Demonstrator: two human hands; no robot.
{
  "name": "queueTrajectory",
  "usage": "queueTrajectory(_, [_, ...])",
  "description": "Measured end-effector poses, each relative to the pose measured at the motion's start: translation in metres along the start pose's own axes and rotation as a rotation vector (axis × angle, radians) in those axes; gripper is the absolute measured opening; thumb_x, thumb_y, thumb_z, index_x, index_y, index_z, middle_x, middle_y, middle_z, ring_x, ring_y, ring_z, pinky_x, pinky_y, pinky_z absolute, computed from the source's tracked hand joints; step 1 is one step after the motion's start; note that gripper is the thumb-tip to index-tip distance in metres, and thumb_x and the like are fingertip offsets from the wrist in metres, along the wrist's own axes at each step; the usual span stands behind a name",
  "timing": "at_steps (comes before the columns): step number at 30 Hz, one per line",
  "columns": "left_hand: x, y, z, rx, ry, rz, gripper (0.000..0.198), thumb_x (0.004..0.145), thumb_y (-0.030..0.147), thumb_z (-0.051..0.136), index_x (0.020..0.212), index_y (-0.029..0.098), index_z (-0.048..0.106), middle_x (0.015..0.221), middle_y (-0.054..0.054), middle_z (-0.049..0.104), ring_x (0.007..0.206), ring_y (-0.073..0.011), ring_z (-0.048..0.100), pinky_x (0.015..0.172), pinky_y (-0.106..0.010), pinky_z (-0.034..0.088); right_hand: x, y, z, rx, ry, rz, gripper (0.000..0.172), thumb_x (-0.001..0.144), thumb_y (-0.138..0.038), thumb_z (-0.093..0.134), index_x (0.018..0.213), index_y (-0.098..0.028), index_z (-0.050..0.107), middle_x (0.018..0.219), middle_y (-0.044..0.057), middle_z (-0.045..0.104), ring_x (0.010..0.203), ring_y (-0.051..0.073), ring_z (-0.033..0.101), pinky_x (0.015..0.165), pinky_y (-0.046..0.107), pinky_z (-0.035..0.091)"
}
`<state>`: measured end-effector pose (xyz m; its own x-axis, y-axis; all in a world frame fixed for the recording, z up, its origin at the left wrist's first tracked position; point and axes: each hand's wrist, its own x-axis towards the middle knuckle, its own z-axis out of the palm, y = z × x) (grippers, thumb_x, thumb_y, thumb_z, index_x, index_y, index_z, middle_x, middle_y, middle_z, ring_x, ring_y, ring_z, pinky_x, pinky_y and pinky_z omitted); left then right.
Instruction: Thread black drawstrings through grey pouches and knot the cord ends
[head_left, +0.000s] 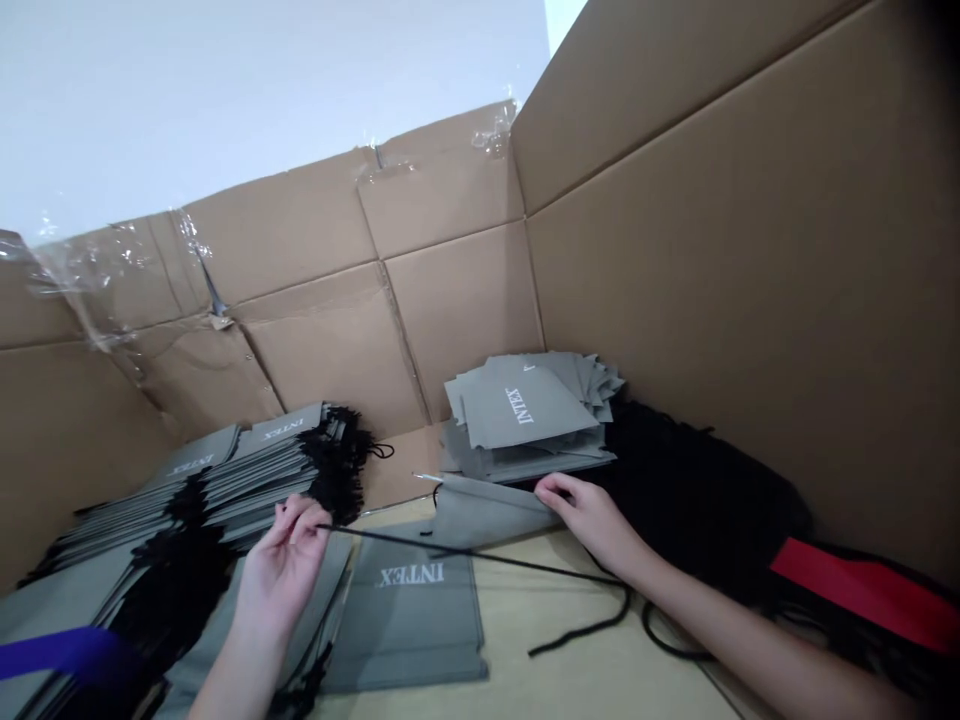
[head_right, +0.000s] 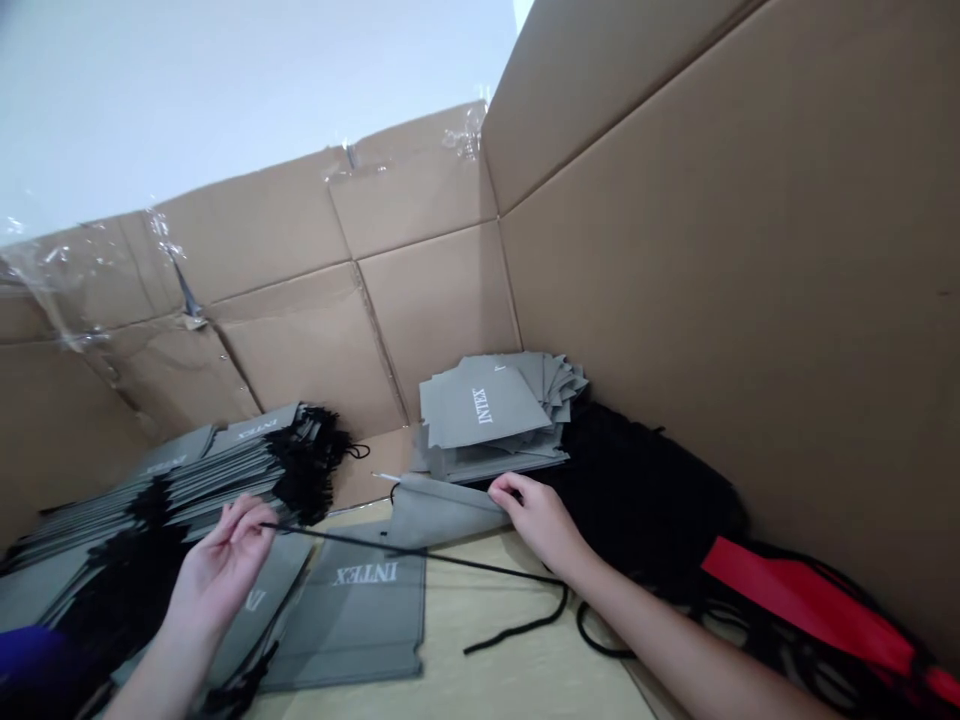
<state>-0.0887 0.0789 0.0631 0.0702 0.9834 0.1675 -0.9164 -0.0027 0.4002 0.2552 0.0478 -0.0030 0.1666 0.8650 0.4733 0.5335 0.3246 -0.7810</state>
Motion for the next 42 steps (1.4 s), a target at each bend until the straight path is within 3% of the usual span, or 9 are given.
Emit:
queueTrajectory(5, [0.010, 0.027, -0.024, 0.122, 0.122, 0.257, 0.034, 0.093, 0.009, 0.031, 0.062, 0.016, 0.042, 0.049, 0.005, 0.036, 0.041, -0.0075, 0.033, 0.040, -0.017, 0.033, 0.001, 0.002, 0.001, -0.038, -0.025, 0.000, 0.027, 0.080, -0.043, 0.051, 0.071, -0.020, 0.062, 0.072, 0.001, 0.065, 0.071, 0.020, 0.057, 0.065, 0.029, 0.042])
queueTrajectory(11, [0.020, 0.079, -0.042, 0.173, 0.165, 0.449, 0.039, 0.094, 0.032, 0.034, 0.060, 0.017, 0.044, 0.042, 0.007, 0.032, 0.037, -0.0068, 0.026, 0.038, -0.016, 0.029, 0.002, 0.004, 0.000, -0.078, -0.067, -0.001, 0.036, 0.078, -0.053, 0.051, 0.072, -0.020, 0.062, 0.073, 0.002, 0.065, 0.071, 0.020, 0.058, 0.064, 0.027, 0.043])
queueTrajectory(14, [0.023, 0.091, -0.055, 0.228, 0.197, 0.487, 0.036, 0.093, 0.030, 0.041, 0.059, 0.017, 0.042, 0.043, 0.008, 0.034, 0.036, -0.0050, 0.028, 0.039, -0.013, 0.031, 0.002, 0.003, 0.000, -0.094, -0.096, 0.012, 0.037, 0.079, -0.055, 0.049, 0.074, -0.020, 0.062, 0.075, 0.002, 0.065, 0.072, 0.020, 0.058, 0.063, 0.027, 0.043])
queueTrajectory(16, [0.024, 0.080, -0.062, 0.290, 0.189, 0.438, 0.028, 0.088, 0.020, 0.052, 0.061, 0.016, 0.045, 0.048, 0.008, 0.041, 0.038, -0.0031, 0.033, 0.041, -0.011, 0.033, 0.002, 0.002, 0.000, -0.093, -0.095, 0.016, 0.038, 0.078, -0.055, 0.050, 0.075, -0.020, 0.062, 0.076, 0.003, 0.065, 0.072, 0.020, 0.057, 0.063, 0.027, 0.043])
queueTrajectory(19, [0.022, 0.042, -0.066, 0.429, 0.122, 0.298, 0.013, 0.073, 0.011, 0.068, 0.076, 0.016, 0.057, 0.060, 0.006, 0.052, 0.047, -0.0030, 0.043, 0.047, -0.012, 0.038, -0.001, -0.002, 0.002, -0.072, -0.081, 0.019, 0.039, 0.076, -0.057, 0.052, 0.072, -0.020, 0.062, 0.073, 0.003, 0.063, 0.069, 0.020, 0.056, 0.061, 0.027, 0.043])
queueTrajectory(22, [0.011, 0.004, -0.061, 0.590, 0.025, 0.154, 0.034, 0.061, 0.017, 0.078, 0.090, 0.015, 0.061, 0.069, 0.001, 0.059, 0.053, -0.0051, 0.048, 0.049, -0.014, 0.039, -0.005, -0.009, 0.004, -0.053, -0.079, 0.018, 0.040, 0.074, -0.058, 0.054, 0.069, -0.019, 0.061, 0.069, 0.002, 0.061, 0.064, 0.018, 0.054, 0.057, 0.027, 0.042])
queueTrajectory(25, [-0.001, -0.019, -0.056, 0.770, -0.061, 0.032, 0.024, 0.064, 0.023, 0.075, 0.083, 0.013, 0.064, 0.059, 0.001, 0.060, 0.047, -0.0053, 0.045, 0.044, -0.014, 0.034, -0.010, -0.016, 0.006, -0.057, -0.106, -0.007, 0.039, 0.075, -0.057, 0.053, 0.069, -0.020, 0.061, 0.069, 0.001, 0.061, 0.065, 0.018, 0.054, 0.057, 0.027, 0.042])
queueTrajectory(32, [-0.020, -0.036, -0.045, 1.047, -0.154, -0.055, 0.013, 0.062, 0.021, 0.070, 0.055, 0.013, 0.062, 0.047, -0.001, 0.062, 0.043, -0.0096, 0.049, 0.044, -0.018, 0.035, -0.021, -0.021, 0.016, -0.107, -0.200, -0.059, 0.035, 0.081, -0.052, 0.048, 0.071, -0.021, 0.060, 0.068, 0.001, 0.059, 0.061, 0.017, 0.050, 0.055, 0.027, 0.040])
queueTrajectory(42, [-0.028, -0.049, -0.042, 1.060, -0.161, -0.029, 0.030, 0.071, 0.045, 0.062, 0.071, 0.016, 0.055, 0.049, 0.000, 0.060, 0.043, -0.0105, 0.050, 0.046, -0.021, 0.037, -0.023, -0.021, 0.017, -0.124, -0.208, -0.085, 0.034, 0.083, -0.051, 0.046, 0.072, -0.022, 0.060, 0.068, 0.002, 0.060, 0.062, 0.019, 0.053, 0.055, 0.029, 0.041])
